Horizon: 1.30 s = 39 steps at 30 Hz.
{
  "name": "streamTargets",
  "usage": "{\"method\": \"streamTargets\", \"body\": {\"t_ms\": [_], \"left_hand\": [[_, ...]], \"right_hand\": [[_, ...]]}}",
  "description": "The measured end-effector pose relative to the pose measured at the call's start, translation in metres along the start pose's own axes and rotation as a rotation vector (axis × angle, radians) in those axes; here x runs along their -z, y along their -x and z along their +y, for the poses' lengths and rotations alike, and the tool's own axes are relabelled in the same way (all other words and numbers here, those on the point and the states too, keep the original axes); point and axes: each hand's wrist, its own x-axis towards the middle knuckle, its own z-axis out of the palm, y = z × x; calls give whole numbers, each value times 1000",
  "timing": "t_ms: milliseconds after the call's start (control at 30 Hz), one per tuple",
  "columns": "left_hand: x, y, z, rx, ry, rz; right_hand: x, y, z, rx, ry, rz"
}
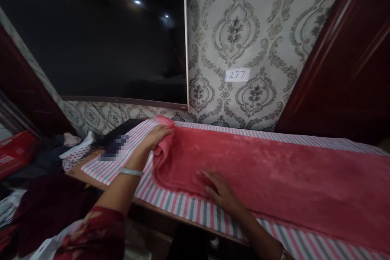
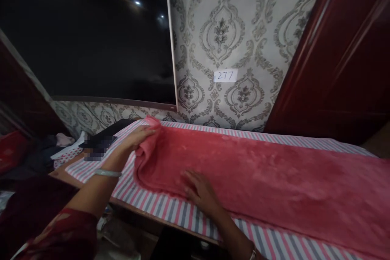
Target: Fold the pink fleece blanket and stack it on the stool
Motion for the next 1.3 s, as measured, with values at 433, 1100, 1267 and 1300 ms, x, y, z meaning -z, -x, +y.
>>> {"method": "streamTargets", "body": {"t_ms": [433, 1100, 1267, 1300], "left_hand": [[-161, 122, -28, -530, -643, -379], [-230, 132, 25, -618, -677, -386], [-255, 144, -6, -596, -735, -482], [-255, 146, -6, -592, -747, -485]], "right_hand": [[55, -17, 17, -431, -970, 343], [152, -72, 74, -310, -485, 709], [140, -42, 103, -510, -543, 673], [141, -43, 103, -520, -553, 665]]}}
